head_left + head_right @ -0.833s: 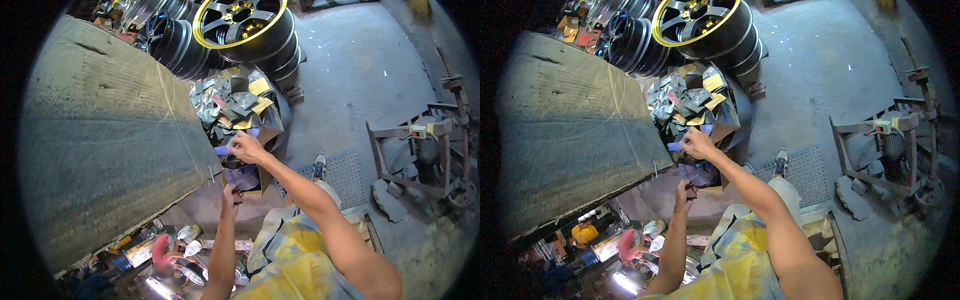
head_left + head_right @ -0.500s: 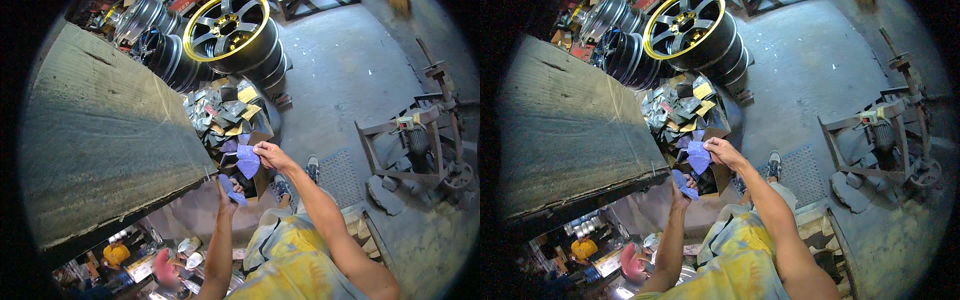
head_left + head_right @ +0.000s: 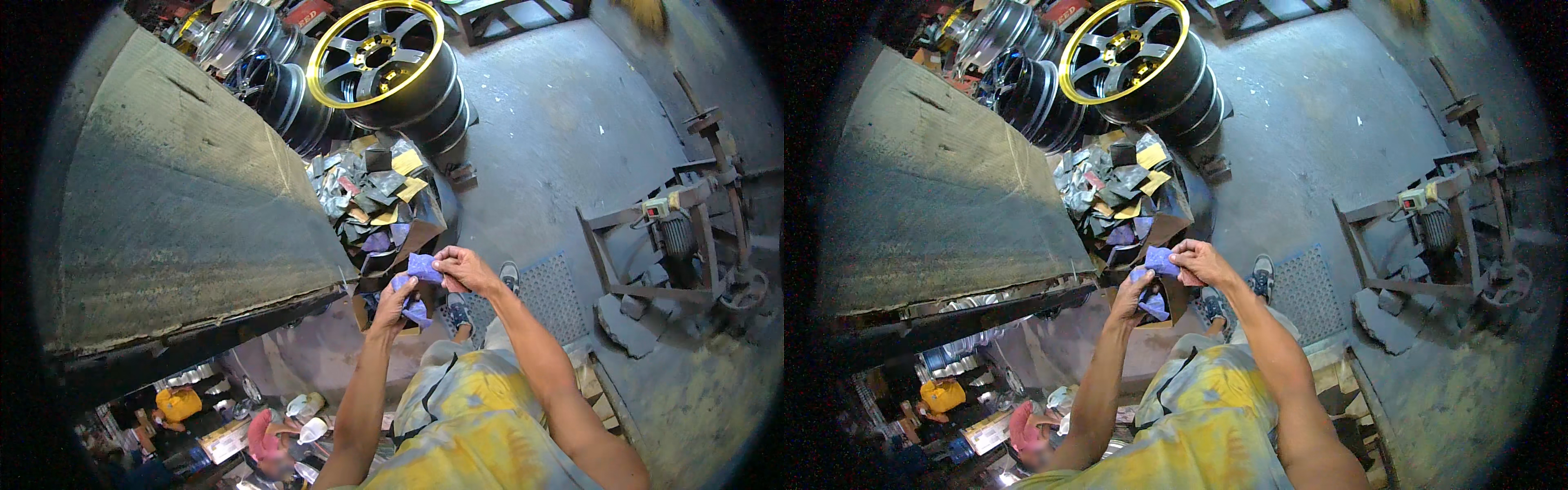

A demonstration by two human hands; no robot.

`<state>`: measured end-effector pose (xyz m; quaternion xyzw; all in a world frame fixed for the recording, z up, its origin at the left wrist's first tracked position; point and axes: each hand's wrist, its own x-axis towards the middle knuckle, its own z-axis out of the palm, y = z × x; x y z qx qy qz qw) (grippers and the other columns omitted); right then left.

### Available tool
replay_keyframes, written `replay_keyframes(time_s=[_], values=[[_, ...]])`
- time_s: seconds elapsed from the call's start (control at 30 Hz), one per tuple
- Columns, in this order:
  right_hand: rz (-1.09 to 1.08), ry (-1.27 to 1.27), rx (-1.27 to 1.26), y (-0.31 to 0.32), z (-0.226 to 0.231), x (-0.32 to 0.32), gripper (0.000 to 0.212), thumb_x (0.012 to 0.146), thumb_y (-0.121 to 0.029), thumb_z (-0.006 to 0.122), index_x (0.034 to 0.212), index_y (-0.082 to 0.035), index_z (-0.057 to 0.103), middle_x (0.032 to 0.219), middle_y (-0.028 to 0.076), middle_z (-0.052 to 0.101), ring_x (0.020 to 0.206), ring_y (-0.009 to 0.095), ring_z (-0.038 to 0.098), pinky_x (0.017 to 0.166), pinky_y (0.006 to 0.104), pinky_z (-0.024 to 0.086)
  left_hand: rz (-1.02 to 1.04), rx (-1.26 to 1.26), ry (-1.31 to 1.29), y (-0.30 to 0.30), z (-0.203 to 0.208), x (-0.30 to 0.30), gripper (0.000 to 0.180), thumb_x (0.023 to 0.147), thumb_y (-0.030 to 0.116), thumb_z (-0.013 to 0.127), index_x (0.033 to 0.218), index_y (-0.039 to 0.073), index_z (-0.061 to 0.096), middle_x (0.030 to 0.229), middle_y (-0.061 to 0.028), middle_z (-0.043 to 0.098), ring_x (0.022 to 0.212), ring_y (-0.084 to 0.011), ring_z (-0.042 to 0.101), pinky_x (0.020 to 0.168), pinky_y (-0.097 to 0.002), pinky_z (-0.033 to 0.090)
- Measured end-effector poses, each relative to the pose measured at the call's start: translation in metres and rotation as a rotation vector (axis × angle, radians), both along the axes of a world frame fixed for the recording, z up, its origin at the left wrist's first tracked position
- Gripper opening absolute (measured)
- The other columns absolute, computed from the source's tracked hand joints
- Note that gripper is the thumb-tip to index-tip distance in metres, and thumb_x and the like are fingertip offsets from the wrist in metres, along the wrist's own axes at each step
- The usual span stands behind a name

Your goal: The person sits on the floor and manually polishes a silver wheel rim using a cloth and a polishing compound. They rotate the rim to access different sections and repeatedly apply the compound. The person briefly stands to retrieve a new sanding pad from a nearby pile before resuming the polishing task.

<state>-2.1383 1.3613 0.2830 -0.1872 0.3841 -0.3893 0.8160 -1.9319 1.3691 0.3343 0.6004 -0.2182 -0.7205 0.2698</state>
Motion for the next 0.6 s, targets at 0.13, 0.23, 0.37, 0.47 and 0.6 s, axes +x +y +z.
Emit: replay_keyframes(time_s=[0.13,0.23,0.37,0.47,0.6], values=[[0.039,0.064,-0.103,0.005,0.0,0.004,0.021,0.094,-0.023,0.063,0.099,-0.003,0.061,0.059,0.002,0.056,0.044,0.008,0.049,0.041,0.0229,0.037,0.02,-0.041,-0.04,0.005,-0.011,0.014,0.021,0.091,0.018,0.067,0.105,0.007,0.056,0.084,-0.0013,0.06,0.069,-0.0094,0.058,0.062,-0.0243,0.05],[0.026,0.131,-0.093,0.006,0.003,0.002,0.024,0.097,-0.025,0.059,0.103,-0.002,0.062,0.07,0.003,0.06,0.052,0.008,0.05,0.048,0.023,0.04,0.043,-0.068,-0.02,0.008,-0.006,0.02,0.022,0.09,0.018,0.068,0.103,0.007,0.055,0.085,-0.0034,0.061,0.067,-0.0116,0.059,0.061,-0.0259,0.05],[-0.103,0.184,-0.055,0.001,-0.025,0.014,0.025,0.095,-0.021,0.06,0.111,-0.002,0.063,0.082,0.003,0.063,0.065,0.009,0.055,0.06,0.0248,0.045,0.106,-0.07,0.023,0.018,-0.01,0.036,0.017,0.091,0.015,0.065,0.103,0.008,0.054,0.086,-0.0032,0.062,0.067,-0.011,0.06,0.06,-0.0255,0.051],[-0.079,0.149,-0.097,-0.01,-0.019,0.015,0.029,0.091,-0.017,0.065,0.115,-0.001,0.063,0.094,0.004,0.065,0.081,0.01,0.058,0.072,0.0256,0.047,0.177,-0.08,0.065,0.024,0.003,0.039,0.016,0.092,0.015,0.064,0.103,0.009,0.054,0.082,-0.0022,0.06,0.066,-0.0102,0.059,0.058,-0.0254,0.051],[-0.019,0.272,-0.221,-0.031,0.016,0.017,0.03,0.086,-0.015,0.07,0.112,0.0,0.066,0.102,0.006,0.067,0.086,0.011,0.061,0.076,0.0275,0.05,0.31,-0.114,0.093,0.036,0.024,0.042,0.009,0.093,0.014,0.063,0.1,0.01,0.057,0.084,-0.0021,0.062,0.064,-0.0111,0.059,0.056,-0.024,0.051]])
